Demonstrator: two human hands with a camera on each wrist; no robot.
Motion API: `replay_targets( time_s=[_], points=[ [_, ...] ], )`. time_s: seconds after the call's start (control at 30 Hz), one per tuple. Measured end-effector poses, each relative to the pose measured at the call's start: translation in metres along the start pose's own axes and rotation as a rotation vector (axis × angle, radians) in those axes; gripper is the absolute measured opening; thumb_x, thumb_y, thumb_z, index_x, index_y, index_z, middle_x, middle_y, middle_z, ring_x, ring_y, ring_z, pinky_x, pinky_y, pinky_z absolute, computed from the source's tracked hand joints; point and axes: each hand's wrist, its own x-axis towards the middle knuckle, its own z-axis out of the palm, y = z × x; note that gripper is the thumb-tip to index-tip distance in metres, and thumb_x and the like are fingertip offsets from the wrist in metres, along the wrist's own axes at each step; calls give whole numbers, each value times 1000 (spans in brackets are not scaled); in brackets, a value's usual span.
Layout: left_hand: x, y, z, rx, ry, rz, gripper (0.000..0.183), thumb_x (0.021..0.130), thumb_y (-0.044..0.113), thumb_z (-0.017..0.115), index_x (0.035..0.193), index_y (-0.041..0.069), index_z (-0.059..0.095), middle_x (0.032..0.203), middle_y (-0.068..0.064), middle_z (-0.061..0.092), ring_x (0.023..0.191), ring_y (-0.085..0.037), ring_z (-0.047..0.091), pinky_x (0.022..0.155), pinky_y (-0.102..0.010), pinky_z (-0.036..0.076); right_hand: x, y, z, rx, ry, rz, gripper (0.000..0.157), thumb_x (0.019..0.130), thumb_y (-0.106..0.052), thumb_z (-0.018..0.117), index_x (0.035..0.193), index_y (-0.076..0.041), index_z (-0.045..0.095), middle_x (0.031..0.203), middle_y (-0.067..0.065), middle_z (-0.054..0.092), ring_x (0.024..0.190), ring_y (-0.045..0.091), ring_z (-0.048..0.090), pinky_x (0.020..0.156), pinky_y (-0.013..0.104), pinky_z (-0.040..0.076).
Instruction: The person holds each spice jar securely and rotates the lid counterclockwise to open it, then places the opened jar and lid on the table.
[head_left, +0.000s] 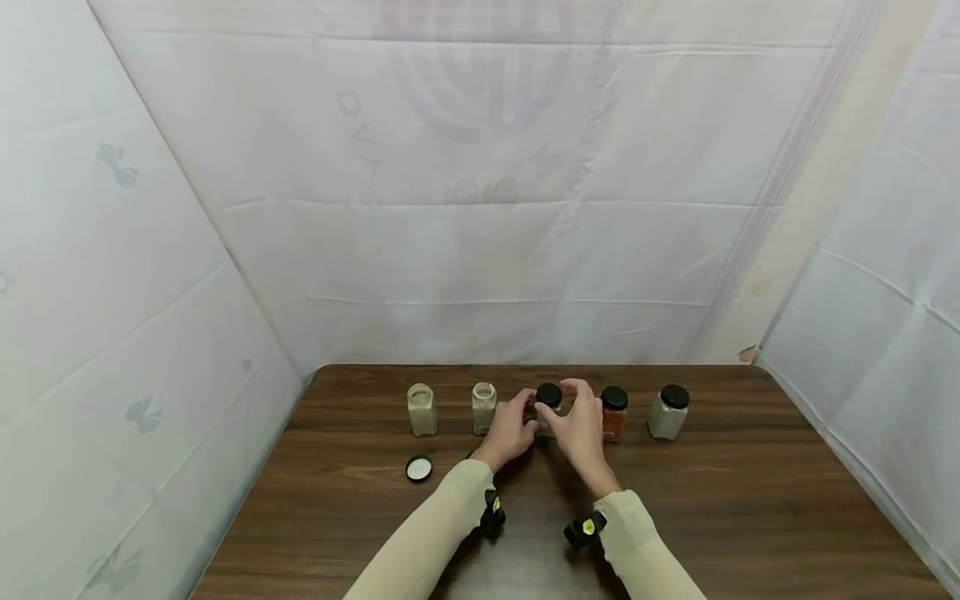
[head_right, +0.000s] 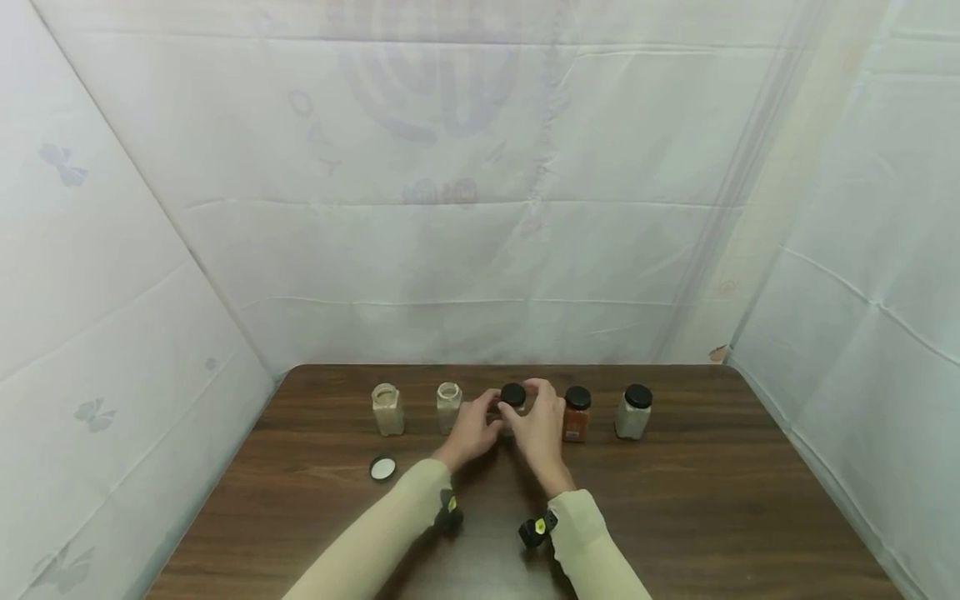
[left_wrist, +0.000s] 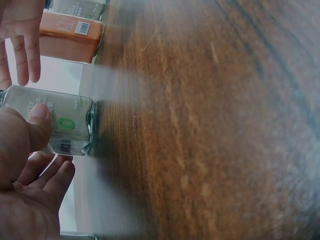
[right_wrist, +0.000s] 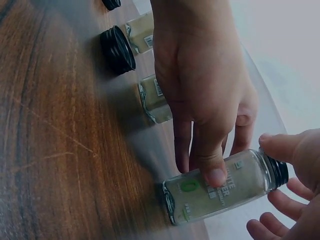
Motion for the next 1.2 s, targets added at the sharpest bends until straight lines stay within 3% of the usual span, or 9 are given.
replay_targets(
  time_s=[0.3, 0.53, 0.7, 1.03, 1.2],
  points=[
    [0, 0, -1, 3, -11, -16, 35, 96, 4, 67, 130, 4, 61, 114, -13, 72, 102, -26, 72, 88, -38, 59, 1, -3, 1, -14, -5, 50, 46, 87, -21, 85, 123, -3, 63, 120, 16, 64, 108, 35, 53, 87, 51, 48],
    [1, 0, -2, 35, -8, -8, 38, 92, 0, 61, 130, 3, 61, 105, -12, 72, 87, -23, 69, 81, -36, 57, 2, -2, 1, -7, -66, 26, 46, 93, -15, 75, 136, -4, 63, 127, 20, 63, 113, 42, 55, 86, 54, 50],
    [0, 1, -3, 25, -4, 12, 40, 90, -1, 61, 130, 2, 61, 108, -13, 74, 93, -24, 72, 84, -38, 58, 2, -1, 1, -6, -77, 20, 46, 93, -14, 73, 137, -4, 63, 128, 20, 63, 113, 42, 55, 86, 55, 50],
    [1, 1, -2, 16, -6, 0, 39, 92, -1, 61, 131, 2, 61, 113, -14, 73, 100, -26, 73, 88, -40, 59, 0, -4, 0, -10, -38, 23, 55, 91, -21, 80, 138, -3, 59, 132, 18, 61, 115, 39, 51, 93, 56, 46],
    [1, 1, -2, 5, -11, -8, 39, 92, -2, 60, 131, 3, 61, 114, -13, 73, 100, -26, 73, 87, -38, 59, -1, -5, 2, -17, -3, 43, 50, 90, -23, 83, 130, -2, 61, 127, 18, 62, 111, 37, 50, 92, 54, 45]
  ],
)
